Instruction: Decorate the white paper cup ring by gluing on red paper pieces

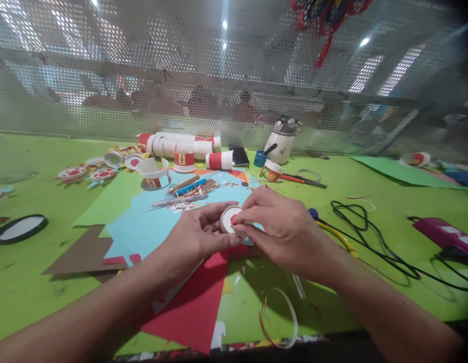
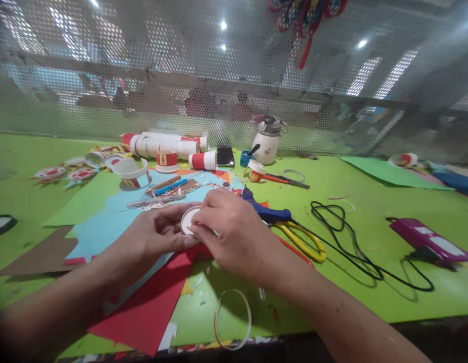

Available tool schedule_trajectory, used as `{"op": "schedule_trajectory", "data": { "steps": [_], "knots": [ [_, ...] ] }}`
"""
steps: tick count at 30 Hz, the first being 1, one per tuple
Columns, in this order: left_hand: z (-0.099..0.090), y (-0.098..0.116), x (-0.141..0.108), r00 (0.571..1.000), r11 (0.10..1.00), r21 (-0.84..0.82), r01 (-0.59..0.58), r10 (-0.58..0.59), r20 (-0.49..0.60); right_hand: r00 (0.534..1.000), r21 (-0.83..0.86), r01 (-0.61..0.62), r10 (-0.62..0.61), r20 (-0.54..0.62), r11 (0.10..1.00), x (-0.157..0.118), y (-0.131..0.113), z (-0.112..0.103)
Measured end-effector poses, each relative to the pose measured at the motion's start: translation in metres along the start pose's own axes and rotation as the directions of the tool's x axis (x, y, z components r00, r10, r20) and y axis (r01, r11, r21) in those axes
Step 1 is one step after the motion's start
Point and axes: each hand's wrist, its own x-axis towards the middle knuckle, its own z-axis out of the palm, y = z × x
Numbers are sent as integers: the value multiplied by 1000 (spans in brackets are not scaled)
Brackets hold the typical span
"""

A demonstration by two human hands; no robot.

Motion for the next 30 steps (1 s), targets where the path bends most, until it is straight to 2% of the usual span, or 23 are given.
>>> {"op": "schedule_trajectory", "data": {
  "steps": [3,6,12,17,19,22,25,27,30],
  "knots": [
    [3,-1,1,1000,999,34,7,-6,-27,986,-114,86,-69,149,990,2,-1,2],
    [6,0,0,999,998,63,15,-13,-43,967,-198,161,-115,226,967,4,0,4],
    [10,2,1,999,992,114,48,-46,-21,939,-289,284,-205,275,914,4,-2,7],
    [8,2,0,997,995,61,81,-80,-23,949,-264,257,-191,252,929,3,2,10],
    [5,1,0,996,995,41,93,-93,-13,961,-202,210,-164,224,957,3,5,10],
    [1,1,0,995,995,43,95,-95,-4,987,-18,96,-93,129,995,4,7,5],
    [-2,1,0,996,994,74,86,-86,-3,988,230,-146,132,75,962,6,11,-3],
    [-3,0,0,997,994,77,71,-73,19,935,389,-355,331,128,850,6,16,-7],
    [-4,0,1,998,997,40,61,-62,23,808,539,-578,524,271,613,4,26,-7]
  ]
}}
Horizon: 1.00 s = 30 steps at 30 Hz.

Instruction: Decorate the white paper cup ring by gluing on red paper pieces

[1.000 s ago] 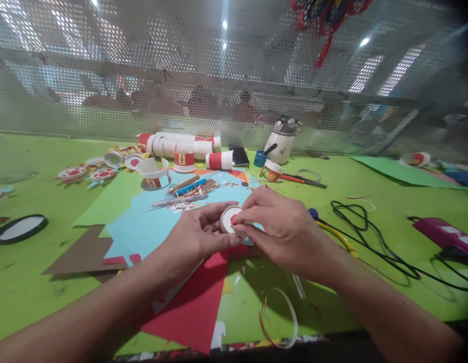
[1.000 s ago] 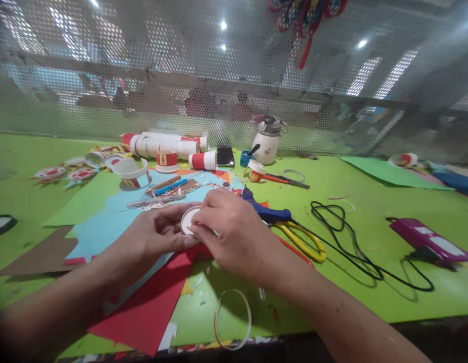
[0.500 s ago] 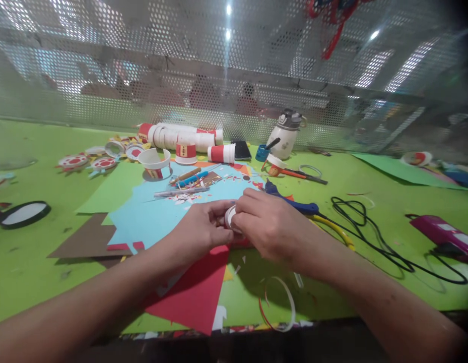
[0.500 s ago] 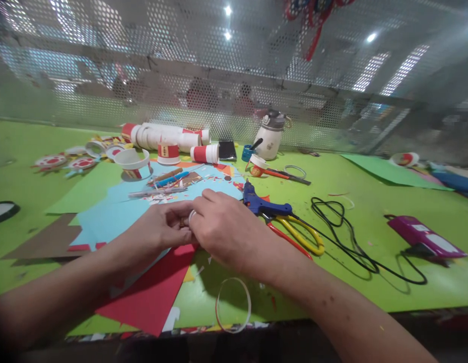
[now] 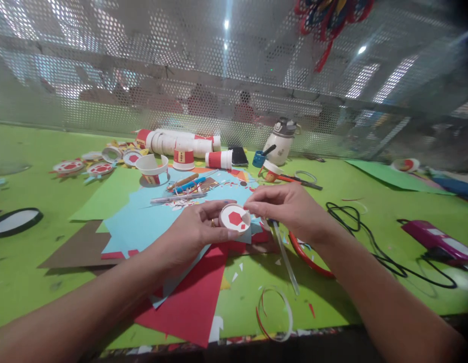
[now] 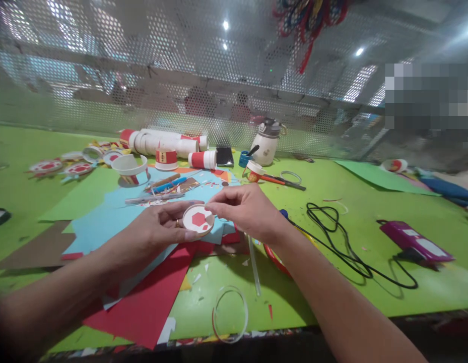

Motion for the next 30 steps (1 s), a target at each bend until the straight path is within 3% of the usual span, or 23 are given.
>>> {"op": "schedule_trajectory", "data": {
  "steps": [2,7,14,22,26,30],
  "knots": [
    [1,1,1,999,999,-37,8,-10,-46,997,91,-81,79,24,993,2,6,-2],
    [2,3,2,993,995,-92,29,-39,-115,993,159,-106,96,64,982,4,12,0],
    [-1,1,1,999,997,-72,15,-19,-45,997,67,-44,40,59,997,3,5,3],
    [-3,1,0,1000,1000,-20,-7,6,-26,998,22,-11,10,67,1000,3,7,2],
    [-2,3,1,997,1000,-12,13,-13,-70,998,-2,10,-10,70,1000,3,7,2],
    [0,4,0,1000,1000,10,-4,4,-25,997,28,3,-5,77,1000,4,7,2]
  ]
}}
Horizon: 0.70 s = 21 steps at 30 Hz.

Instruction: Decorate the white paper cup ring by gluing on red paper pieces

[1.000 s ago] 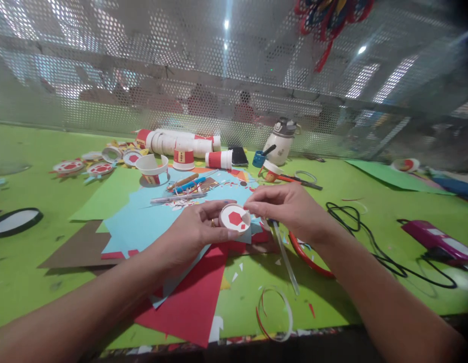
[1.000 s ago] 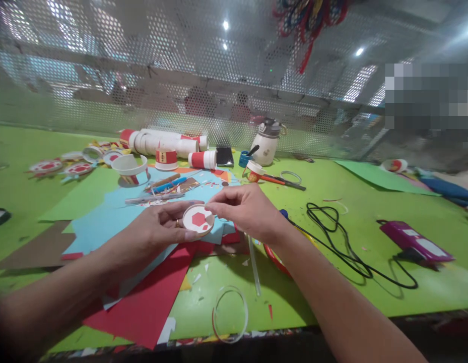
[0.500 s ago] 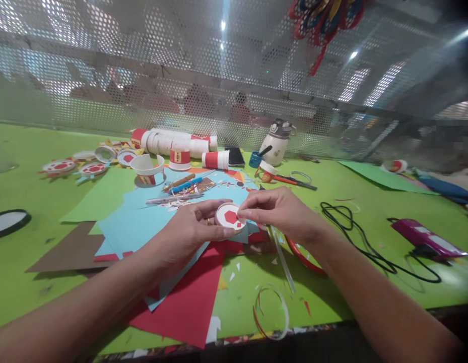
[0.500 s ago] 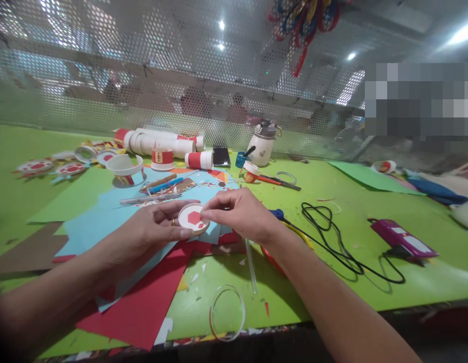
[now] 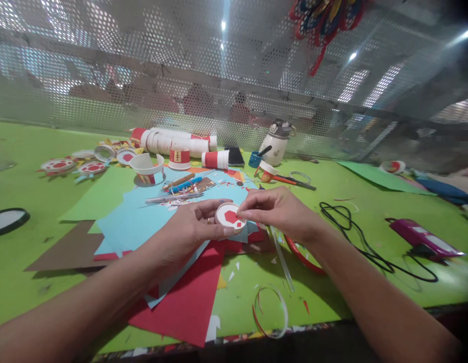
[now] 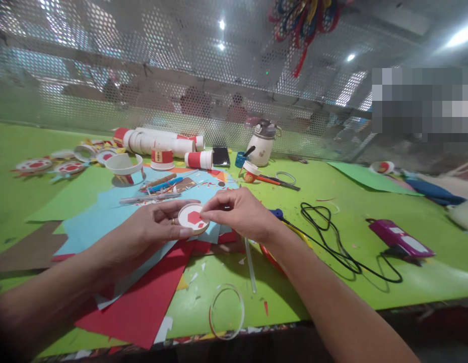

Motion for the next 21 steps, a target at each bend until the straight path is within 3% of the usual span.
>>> {"op": "schedule_trajectory", "data": {
  "steps": [7,13,21],
  "knots": [
    [0,2,-1,1000,1000,20,-3,3,-14,998,97,-66,67,-11,993,0,0,-1],
    [2,3,-1,999,999,-39,38,-39,-34,998,83,-68,69,-14,994,-1,-1,-4],
    [3,4,-1,998,997,-57,57,-59,-30,993,109,-88,79,84,990,0,2,-9]
  ]
}}
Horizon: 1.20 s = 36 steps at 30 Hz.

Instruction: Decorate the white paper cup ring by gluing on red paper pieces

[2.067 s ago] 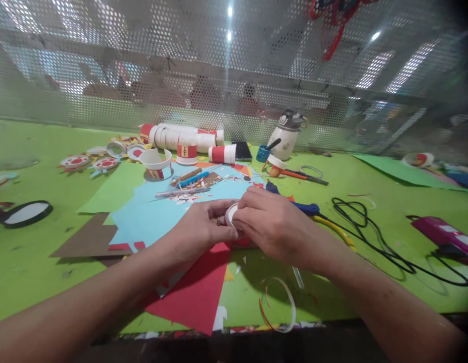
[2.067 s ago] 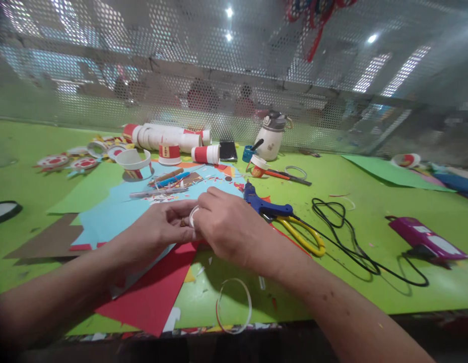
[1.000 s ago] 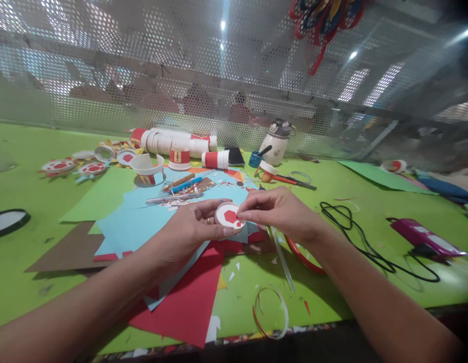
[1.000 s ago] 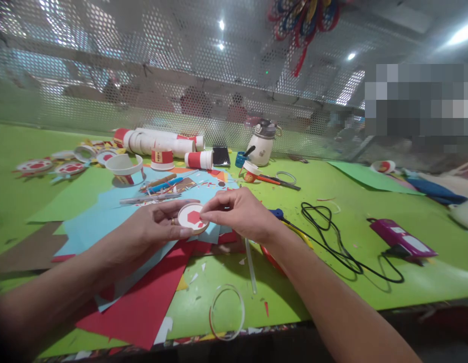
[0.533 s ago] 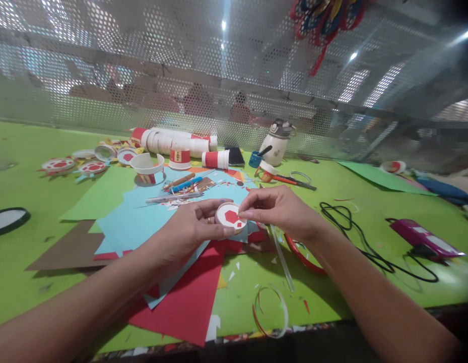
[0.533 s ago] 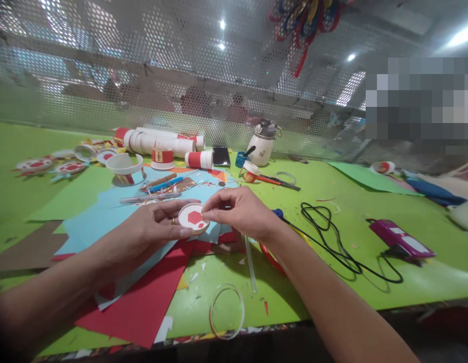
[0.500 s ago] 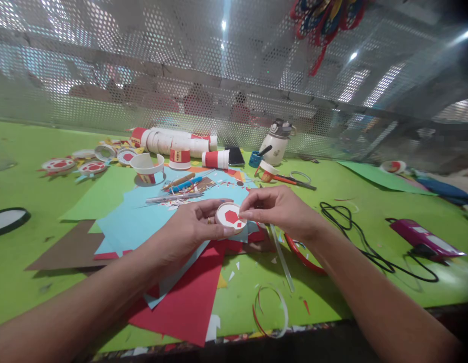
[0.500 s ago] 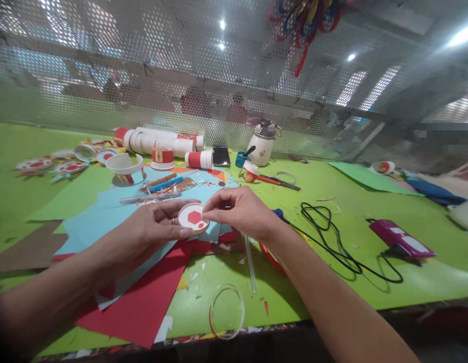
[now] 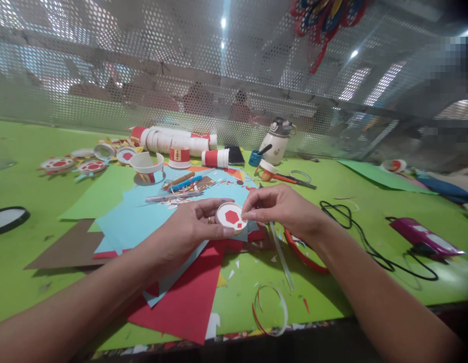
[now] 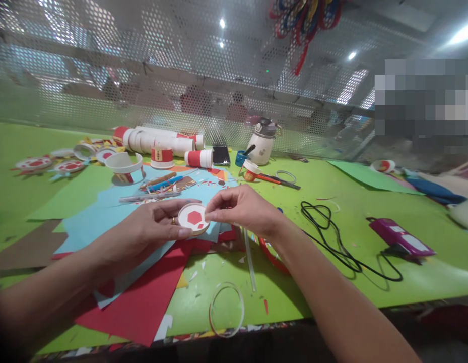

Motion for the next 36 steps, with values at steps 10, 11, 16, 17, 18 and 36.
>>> {"op": "schedule_trajectory", "data": {
  "steps": [10,11,16,17,18,36],
  "knots": [
    [-3,-3,0,996,999,40,-1,-2,88,999,139,-37,34,24,990,2,8,-2],
    [-3,-3,0,996,999,41,-2,-2,91,999,154,-36,33,23,987,2,9,-2],
    [-3,-3,1,997,1000,16,0,-1,83,998,222,-46,36,49,974,3,10,0],
    [-2,-3,1,997,1000,14,0,-1,81,998,225,-49,40,45,973,3,10,0],
    [-2,-2,1,997,1000,18,1,-2,81,998,225,-53,46,37,973,3,9,1],
    [-4,-4,1,999,998,64,0,-3,51,983,190,-177,183,-14,966,3,7,0]
  ]
}}
